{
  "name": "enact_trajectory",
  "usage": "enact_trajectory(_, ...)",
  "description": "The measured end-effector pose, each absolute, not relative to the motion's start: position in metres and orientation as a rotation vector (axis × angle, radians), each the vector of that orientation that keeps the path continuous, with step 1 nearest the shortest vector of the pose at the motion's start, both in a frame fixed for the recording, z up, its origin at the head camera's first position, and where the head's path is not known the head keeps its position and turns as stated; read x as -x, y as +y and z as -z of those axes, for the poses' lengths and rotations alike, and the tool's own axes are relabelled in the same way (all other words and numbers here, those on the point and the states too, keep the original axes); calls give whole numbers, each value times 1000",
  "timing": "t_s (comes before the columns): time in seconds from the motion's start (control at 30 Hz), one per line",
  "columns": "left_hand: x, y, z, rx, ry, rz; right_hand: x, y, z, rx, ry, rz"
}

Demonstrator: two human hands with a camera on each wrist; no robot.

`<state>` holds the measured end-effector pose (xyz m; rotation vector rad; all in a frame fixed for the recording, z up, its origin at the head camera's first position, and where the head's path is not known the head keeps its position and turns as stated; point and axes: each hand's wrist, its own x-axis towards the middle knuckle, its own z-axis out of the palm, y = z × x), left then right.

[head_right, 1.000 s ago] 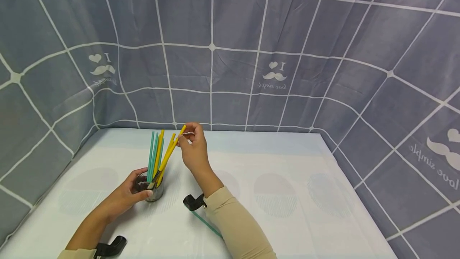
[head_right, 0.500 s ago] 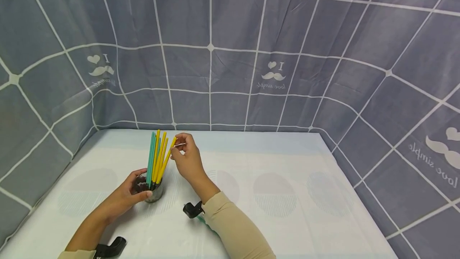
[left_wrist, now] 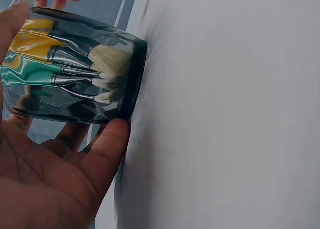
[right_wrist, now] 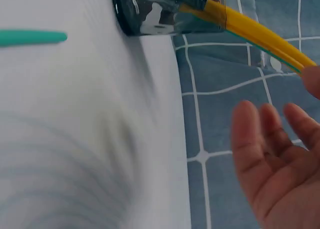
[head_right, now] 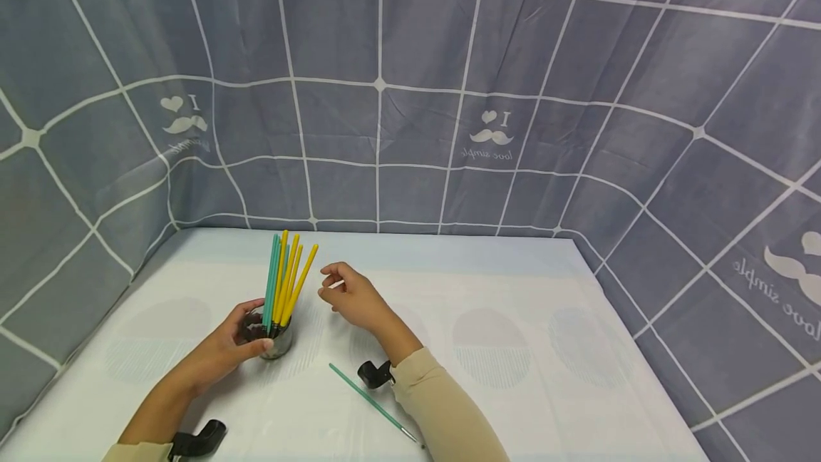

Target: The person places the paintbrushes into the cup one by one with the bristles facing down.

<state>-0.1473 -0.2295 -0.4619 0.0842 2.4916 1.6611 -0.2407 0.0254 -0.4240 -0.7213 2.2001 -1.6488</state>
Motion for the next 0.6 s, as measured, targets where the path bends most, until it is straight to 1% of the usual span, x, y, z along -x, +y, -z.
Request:
enact_trajectory(0.3,145,-229,462,-118,2450,-1702,236,45,435,800,2156,1222)
enact_trajectory(0.6,148,-230,462,-102,2478,-1653,230,60,436,841,2159,1078)
